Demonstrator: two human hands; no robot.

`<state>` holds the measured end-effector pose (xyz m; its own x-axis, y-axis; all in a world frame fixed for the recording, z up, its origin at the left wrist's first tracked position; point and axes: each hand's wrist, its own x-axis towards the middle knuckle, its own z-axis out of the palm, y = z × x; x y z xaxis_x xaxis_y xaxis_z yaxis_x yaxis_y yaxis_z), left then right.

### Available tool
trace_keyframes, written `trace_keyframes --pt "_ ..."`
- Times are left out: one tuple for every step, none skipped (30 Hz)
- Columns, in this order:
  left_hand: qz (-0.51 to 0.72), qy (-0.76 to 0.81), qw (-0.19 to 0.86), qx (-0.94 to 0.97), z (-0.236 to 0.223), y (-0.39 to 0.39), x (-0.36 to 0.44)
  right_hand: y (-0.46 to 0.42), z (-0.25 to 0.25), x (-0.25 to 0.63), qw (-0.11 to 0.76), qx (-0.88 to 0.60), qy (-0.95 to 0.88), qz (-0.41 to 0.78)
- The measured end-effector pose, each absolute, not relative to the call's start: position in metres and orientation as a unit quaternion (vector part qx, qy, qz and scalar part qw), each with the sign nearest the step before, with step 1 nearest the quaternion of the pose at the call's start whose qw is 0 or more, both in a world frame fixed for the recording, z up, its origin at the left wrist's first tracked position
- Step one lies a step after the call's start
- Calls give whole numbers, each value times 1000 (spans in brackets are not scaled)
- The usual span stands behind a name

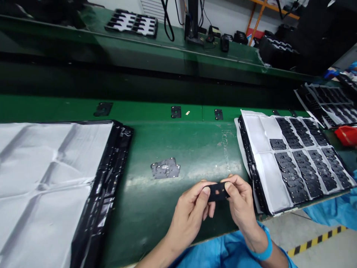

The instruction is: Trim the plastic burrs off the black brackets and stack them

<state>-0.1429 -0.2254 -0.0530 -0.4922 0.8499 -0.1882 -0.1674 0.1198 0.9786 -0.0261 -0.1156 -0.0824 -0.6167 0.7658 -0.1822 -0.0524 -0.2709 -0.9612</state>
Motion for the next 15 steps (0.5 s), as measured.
trace_keyframes --pt "603 619 424 271 -53 -227 -144 -116 -82 -26 267 -335 -523 737" --pt "601 620 429 264 -52 -228 -144 -116 -81 -25 251 -335 -513 749" --pt "598 621 437 257 -52 -229 -145 -116 -79 -25 237 -334 -505 760" --pt "594 621 446 251 -51 -231 -146 -116 -77 -24 227 -333 -499 767" --pt "590 620 455 246 -50 -232 -146 -116 -76 -23 221 -333 -496 771" --pt "587 619 462 242 -50 -233 -147 -117 -74 -23 217 -333 -495 772" --pt "587 617 467 238 -49 -234 -148 -117 -72 -22 214 -333 -498 772" --pt "588 616 468 234 -48 -235 -149 -117 -71 -21 209 -331 -503 770" --pt "591 615 468 231 -47 -236 -149 -118 -70 -21 206 -329 -511 767" --pt "594 614 468 228 -46 -237 -150 -118 -69 -21 202 -325 -518 765" --pt "596 612 467 226 -45 -238 -150 -118 -69 -21 198 -322 -525 763" --pt "599 611 467 225 -44 -239 -150 -119 -68 -21 194 -316 -532 761" --pt "601 609 467 224 -43 -240 -151 -119 -68 -22 190 -312 -539 759" --pt "602 608 467 224 -42 -241 -151 -119 -68 -23 187 -309 -545 756" --pt "602 607 468 223 -41 -242 -151 -119 -67 -24 184 -308 -551 753"
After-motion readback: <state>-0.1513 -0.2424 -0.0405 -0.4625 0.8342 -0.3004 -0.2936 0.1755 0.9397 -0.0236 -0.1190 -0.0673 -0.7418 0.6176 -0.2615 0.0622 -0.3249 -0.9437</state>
